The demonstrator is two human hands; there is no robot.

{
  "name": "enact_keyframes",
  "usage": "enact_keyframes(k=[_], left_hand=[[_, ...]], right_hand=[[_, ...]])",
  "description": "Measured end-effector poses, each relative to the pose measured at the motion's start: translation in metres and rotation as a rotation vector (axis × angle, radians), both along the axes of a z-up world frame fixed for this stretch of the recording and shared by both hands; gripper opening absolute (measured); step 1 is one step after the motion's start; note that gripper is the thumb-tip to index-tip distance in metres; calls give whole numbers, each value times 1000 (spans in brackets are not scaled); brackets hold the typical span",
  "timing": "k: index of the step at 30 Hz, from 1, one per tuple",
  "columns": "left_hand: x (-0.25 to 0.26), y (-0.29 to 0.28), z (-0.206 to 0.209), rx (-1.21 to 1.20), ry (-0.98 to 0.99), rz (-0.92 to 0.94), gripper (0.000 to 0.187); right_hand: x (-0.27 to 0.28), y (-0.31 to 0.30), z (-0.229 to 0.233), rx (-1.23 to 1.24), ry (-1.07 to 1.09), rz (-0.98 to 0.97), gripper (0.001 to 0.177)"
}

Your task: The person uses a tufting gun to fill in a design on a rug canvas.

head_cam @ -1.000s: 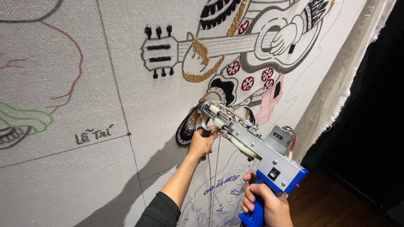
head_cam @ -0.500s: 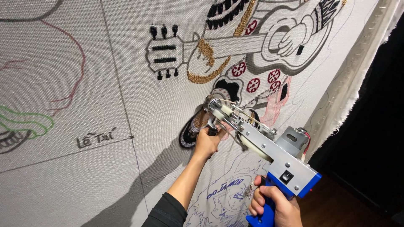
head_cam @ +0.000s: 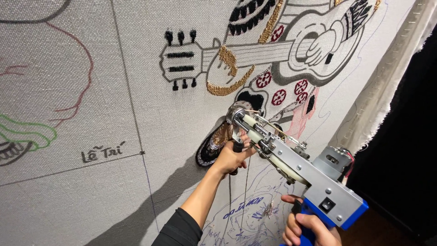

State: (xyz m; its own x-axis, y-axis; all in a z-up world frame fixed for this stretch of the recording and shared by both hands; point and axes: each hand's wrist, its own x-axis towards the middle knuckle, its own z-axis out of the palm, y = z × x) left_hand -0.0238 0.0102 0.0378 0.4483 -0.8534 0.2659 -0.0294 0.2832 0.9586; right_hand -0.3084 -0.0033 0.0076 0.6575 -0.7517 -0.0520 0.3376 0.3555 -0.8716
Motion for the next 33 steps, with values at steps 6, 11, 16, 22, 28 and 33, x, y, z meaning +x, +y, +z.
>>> enact_keyframes(k=[6,11,16,22,28,33], left_hand=[[-5,-31,-42,-85,66,-184,31],[-33,-21,-32,-29,6,-137,31],[-46,-12,-27,78,-46,-18,33],[-47,-1,-22,67,-15,8,31],[-54,13,-11,208,-94,55,35],[-42,-5,-41,34,-35,15,42]], right_hand=[[-51,-68,-60,-64,-159,193,68],[-79,-92,-70,-153,-121,265,70],[-86,-78,-70,-121,-115,192,73],[-85,-94,-83,-186,-112,234,74],[-90,-95,-95,-143,-128,242,73],[-75,-73,-67,-197,-289,299,67]])
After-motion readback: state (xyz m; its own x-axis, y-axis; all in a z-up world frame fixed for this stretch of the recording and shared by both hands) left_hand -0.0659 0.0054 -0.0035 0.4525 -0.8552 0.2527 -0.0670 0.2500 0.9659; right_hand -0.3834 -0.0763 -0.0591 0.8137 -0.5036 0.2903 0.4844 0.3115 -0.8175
